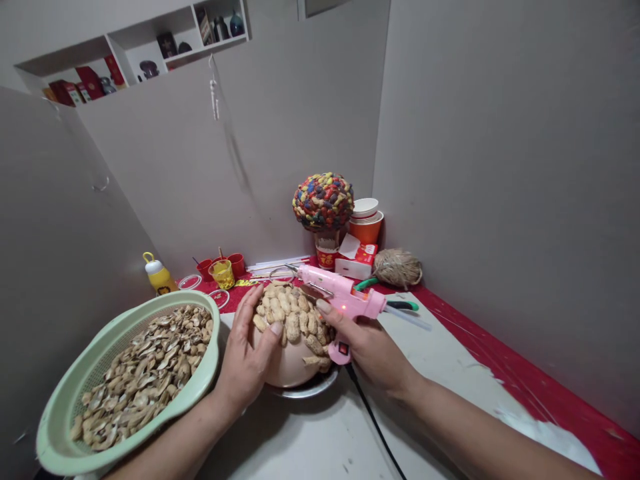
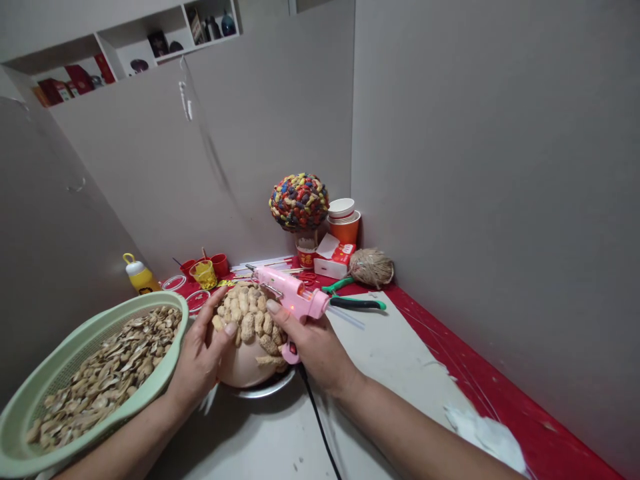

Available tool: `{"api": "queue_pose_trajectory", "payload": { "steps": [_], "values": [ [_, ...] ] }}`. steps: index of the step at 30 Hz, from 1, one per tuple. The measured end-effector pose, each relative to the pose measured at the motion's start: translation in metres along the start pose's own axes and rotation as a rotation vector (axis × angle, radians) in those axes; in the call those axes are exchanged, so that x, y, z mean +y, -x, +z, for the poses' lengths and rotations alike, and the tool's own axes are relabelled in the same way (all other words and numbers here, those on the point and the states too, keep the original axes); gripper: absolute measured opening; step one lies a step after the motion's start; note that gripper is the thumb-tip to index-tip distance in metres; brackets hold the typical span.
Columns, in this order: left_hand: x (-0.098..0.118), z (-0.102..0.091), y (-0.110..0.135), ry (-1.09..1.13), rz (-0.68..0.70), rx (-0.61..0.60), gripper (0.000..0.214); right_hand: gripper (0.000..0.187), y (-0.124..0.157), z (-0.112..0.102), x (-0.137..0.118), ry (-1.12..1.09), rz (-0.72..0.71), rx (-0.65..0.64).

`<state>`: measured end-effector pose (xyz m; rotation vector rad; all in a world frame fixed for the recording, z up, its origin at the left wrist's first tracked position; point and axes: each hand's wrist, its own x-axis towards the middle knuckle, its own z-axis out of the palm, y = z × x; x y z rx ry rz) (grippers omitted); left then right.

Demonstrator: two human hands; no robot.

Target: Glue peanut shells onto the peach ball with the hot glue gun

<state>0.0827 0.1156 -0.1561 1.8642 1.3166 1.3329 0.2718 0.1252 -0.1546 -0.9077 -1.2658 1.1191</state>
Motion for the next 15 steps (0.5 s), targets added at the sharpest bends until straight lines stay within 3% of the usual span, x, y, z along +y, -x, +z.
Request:
{"api": "queue_pose_trajectory", "payload": {
  "steps": [9,15],
  "values": [
    [-0.002,0.001,0.004,-0.057,0.023,-0.004,0.059,0.059,0.001,-0.003,0.0,0.026,0.008,-0.007],
    [-0.001,-0.011,0.011,-0.008,0.072,-0.099,0.058,0.059,0.001,-0.003,0.003,0.008,0.044,0.005]
  ]
}}
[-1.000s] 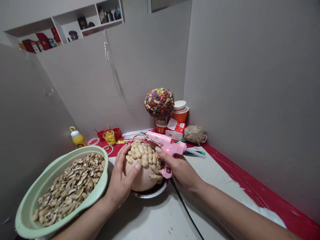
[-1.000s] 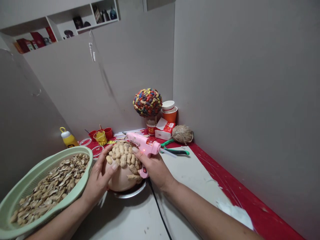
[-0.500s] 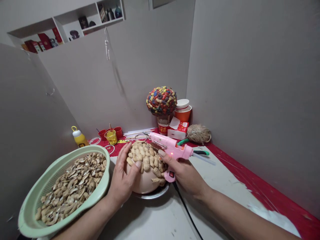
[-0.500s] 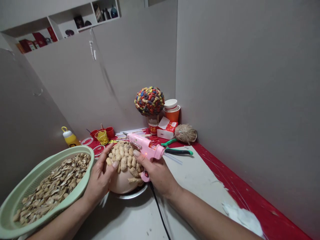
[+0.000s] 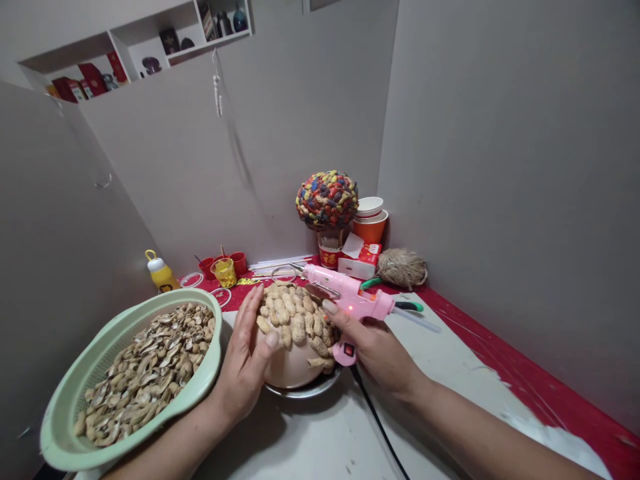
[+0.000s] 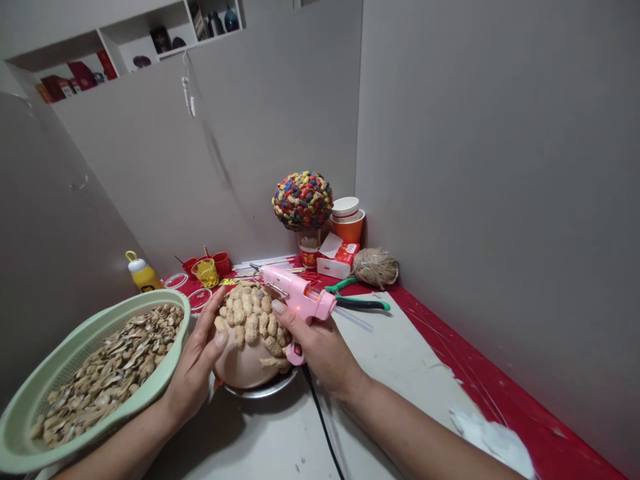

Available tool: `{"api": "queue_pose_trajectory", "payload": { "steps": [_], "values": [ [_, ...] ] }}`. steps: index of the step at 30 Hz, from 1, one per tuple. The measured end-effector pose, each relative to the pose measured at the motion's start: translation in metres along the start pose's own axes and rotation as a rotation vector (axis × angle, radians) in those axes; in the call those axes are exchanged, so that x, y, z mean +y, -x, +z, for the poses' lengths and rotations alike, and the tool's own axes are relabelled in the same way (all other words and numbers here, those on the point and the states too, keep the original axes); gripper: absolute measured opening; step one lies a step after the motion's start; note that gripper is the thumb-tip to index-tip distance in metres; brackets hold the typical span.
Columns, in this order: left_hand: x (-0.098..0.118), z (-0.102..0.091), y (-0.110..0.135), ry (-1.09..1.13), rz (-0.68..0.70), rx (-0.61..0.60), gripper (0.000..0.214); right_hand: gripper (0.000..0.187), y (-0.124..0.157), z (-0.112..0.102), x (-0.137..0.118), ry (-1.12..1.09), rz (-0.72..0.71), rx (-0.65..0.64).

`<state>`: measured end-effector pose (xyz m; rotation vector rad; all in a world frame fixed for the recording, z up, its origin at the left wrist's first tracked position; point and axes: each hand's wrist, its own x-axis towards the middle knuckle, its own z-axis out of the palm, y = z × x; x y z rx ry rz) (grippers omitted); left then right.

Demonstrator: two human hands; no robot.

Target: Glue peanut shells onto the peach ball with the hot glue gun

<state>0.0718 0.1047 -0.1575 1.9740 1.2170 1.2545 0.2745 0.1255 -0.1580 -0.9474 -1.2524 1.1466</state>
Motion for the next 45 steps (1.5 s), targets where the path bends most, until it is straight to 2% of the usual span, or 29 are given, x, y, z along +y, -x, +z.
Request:
{"api": "queue_pose_trajectory", "payload": {
  "steps": [3,10,23,28,35,45],
  "values": [
    [-0.001,-0.003,0.002,-0.047,0.02,-0.036,0.066,0.062,0.0,0.001,-0.001,0.015,-0.005,0.018],
    [-0.002,-0.001,-0.001,-0.146,0.023,-0.018,0.067,0.057,0.001,0.0,-0.002,0.008,-0.023,0.008],
    [-0.002,0.006,-0.004,-0.144,0.018,0.025,0.066,0.073,0.002,0.001,-0.004,-0.02,0.022,-0.009],
    [-0.002,0.006,-0.005,-0.131,0.013,0.034,0.065,0.06,0.001,0.0,0.002,-0.012,-0.015,-0.004],
    [-0.004,0.007,-0.005,-0.118,0.005,0.04,0.064,0.053,0.001,0.001,0.002,0.001,0.0,0.017],
    [-0.004,-0.001,-0.001,-0.11,0.057,-0.061,0.069,0.06,0.002,0.001,0.0,0.045,0.012,0.027]
  ]
}}
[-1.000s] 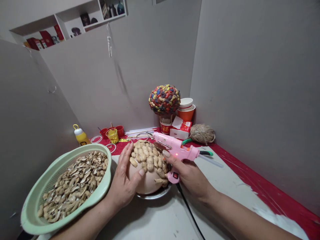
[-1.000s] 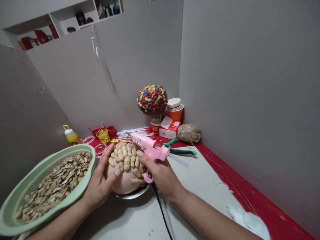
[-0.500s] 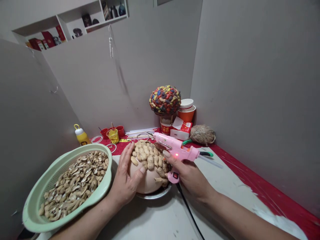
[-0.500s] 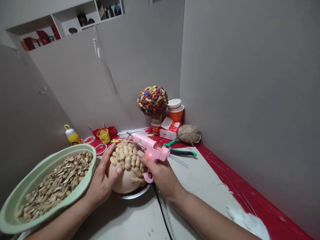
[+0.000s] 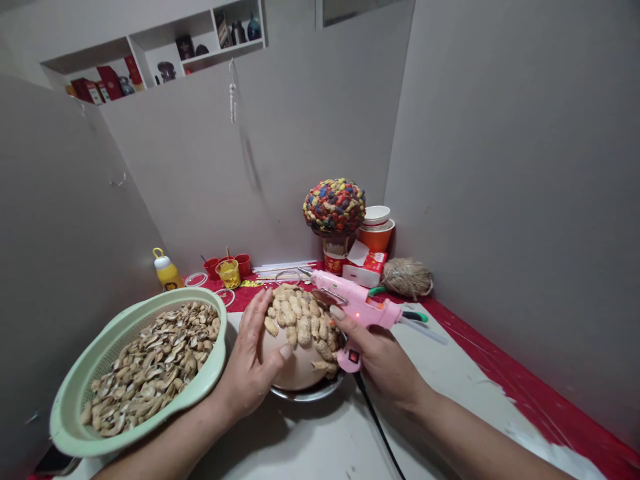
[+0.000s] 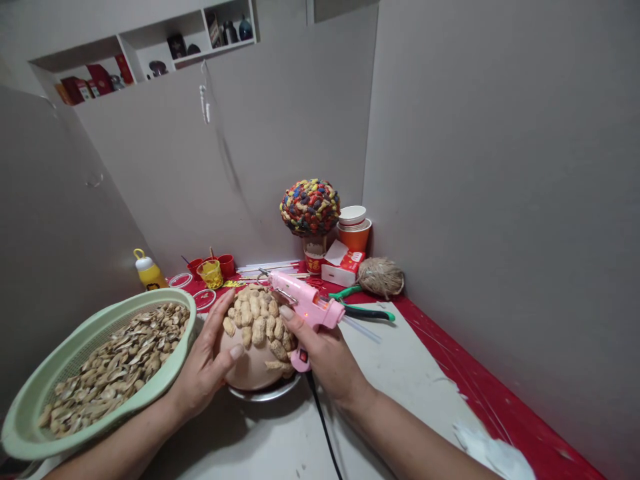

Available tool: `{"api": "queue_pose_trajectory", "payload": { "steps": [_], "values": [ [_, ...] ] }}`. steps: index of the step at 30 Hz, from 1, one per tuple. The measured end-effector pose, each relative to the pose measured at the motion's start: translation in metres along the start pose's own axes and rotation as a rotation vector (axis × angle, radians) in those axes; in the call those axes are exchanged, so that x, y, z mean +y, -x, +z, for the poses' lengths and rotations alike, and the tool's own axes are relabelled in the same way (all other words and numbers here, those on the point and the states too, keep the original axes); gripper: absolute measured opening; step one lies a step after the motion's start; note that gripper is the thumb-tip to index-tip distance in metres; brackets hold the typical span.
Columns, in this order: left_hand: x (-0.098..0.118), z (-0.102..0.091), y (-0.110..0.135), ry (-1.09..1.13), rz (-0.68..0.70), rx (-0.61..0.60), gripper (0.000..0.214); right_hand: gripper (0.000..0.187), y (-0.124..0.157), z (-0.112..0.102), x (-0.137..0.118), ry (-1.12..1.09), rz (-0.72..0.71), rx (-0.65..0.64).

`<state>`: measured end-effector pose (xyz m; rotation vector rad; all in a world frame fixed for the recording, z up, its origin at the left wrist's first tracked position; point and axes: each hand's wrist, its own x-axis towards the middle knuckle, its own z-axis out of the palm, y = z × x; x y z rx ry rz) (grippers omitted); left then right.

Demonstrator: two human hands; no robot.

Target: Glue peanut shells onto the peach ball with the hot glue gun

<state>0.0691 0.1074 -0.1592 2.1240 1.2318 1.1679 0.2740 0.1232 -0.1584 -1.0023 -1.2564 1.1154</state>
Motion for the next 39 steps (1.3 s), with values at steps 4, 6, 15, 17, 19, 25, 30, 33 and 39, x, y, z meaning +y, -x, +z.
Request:
{"api": "queue_pose_trajectory", "payload": {
  "steps": [4,6,15,17,19,25,30,33,39],
  "values": [
    [0.001,0.0,0.0,-0.054,-0.02,0.008,0.073,0.055,-0.001,0.0,0.005,-0.037,-0.027,-0.003],
    [0.001,0.0,0.0,-0.067,-0.023,0.007,0.073,0.054,-0.001,-0.001,0.006,-0.044,-0.03,-0.001],
    [0.002,0.001,-0.002,-0.083,-0.004,0.024,0.071,0.057,0.0,-0.001,0.003,-0.042,-0.006,-0.013],
    [0.002,0.002,-0.002,-0.081,-0.007,0.028,0.071,0.054,0.0,-0.001,0.003,-0.035,0.001,-0.016],
    [0.002,0.002,-0.003,-0.076,-0.015,0.035,0.071,0.05,0.0,-0.001,0.004,-0.024,0.008,-0.013],
    [-0.001,0.001,-0.002,-0.013,-0.004,0.014,0.069,0.048,0.001,-0.001,0.008,-0.022,-0.003,-0.013],
    [0.003,-0.003,0.0,0.091,-0.047,0.041,0.065,0.054,-0.001,-0.001,0.011,0.001,-0.049,-0.001],
    [0.012,-0.002,-0.002,0.091,-0.152,0.167,0.058,0.061,-0.001,-0.001,0.011,0.0,-0.051,0.014],
    [0.017,0.006,-0.008,0.039,-0.203,0.195,0.061,0.056,0.003,-0.004,0.013,0.06,-0.066,0.003]
  ]
}}
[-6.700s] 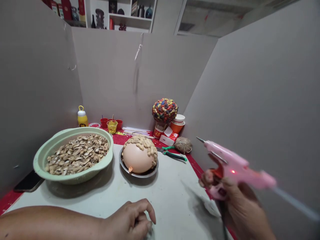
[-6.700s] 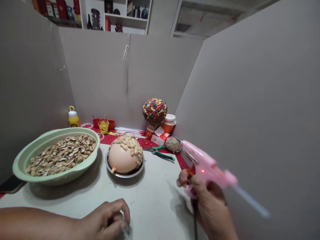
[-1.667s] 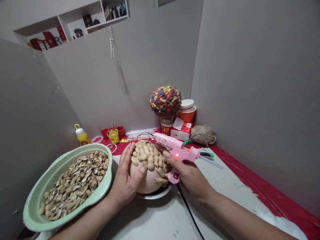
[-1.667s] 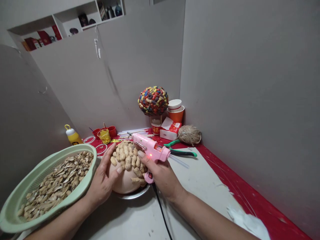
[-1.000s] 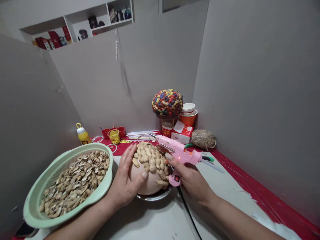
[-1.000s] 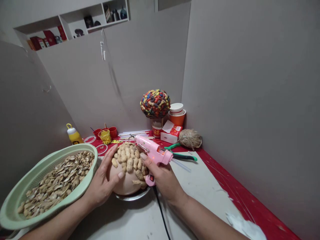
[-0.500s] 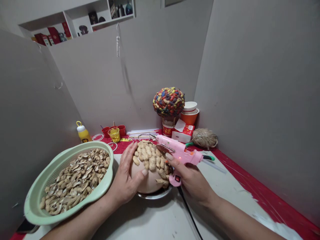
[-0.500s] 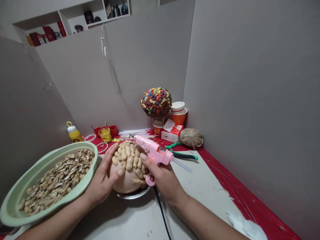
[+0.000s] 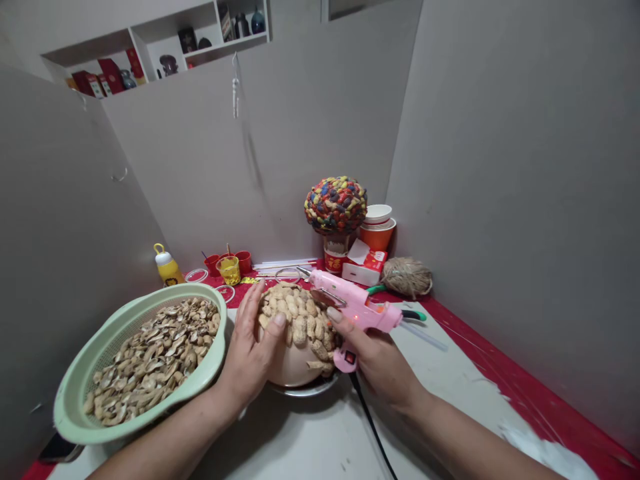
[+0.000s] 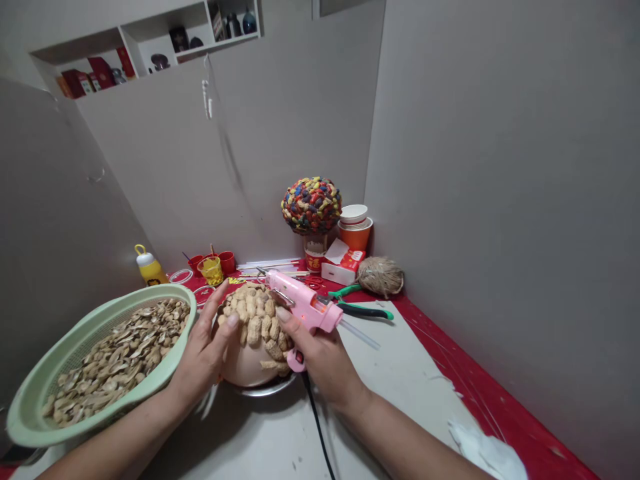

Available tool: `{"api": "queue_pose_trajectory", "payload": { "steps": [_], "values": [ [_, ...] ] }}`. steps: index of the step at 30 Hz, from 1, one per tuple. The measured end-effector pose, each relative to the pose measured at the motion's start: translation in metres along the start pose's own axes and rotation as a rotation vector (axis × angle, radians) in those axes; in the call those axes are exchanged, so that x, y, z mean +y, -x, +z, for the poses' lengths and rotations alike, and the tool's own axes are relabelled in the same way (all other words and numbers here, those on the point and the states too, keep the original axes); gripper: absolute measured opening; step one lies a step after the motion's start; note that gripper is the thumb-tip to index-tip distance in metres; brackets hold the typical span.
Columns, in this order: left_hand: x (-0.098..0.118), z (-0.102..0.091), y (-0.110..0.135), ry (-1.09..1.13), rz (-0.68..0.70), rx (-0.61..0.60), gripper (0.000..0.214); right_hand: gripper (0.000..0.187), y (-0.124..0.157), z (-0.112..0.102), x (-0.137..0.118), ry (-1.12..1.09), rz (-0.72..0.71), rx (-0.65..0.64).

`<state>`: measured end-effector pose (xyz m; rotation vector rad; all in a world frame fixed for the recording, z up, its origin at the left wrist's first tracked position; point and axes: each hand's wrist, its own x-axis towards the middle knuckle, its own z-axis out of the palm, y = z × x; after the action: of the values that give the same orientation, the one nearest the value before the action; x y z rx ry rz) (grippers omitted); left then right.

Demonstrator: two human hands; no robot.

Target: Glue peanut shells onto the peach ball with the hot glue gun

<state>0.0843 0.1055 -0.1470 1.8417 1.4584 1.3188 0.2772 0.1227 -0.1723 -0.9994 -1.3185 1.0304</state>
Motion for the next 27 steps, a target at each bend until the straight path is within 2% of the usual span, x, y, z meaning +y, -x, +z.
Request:
{"api": "queue_pose_trajectory", "payload": {
  "steps": [6,11,15,22,27],
  "values": [
    [-0.004,0.001,-0.005,-0.014,0.021,-0.03,0.058,0.044,0.002,0.002,0.003,-0.007,-0.037,-0.005],
    [-0.004,0.002,-0.004,-0.016,0.049,-0.025,0.054,0.032,0.004,0.004,0.003,-0.048,-0.003,-0.051],
    [-0.004,0.002,-0.003,0.017,0.046,-0.026,0.055,0.032,0.003,0.001,0.002,-0.051,-0.01,-0.001],
    [0.001,-0.009,0.004,0.256,-0.084,-0.025,0.058,0.03,-0.001,0.004,-0.001,-0.124,-0.017,0.071],
    [0.022,-0.026,0.027,0.474,-0.092,0.028,0.05,0.035,-0.006,0.0,0.014,-0.171,-0.014,0.093]
  ]
}}
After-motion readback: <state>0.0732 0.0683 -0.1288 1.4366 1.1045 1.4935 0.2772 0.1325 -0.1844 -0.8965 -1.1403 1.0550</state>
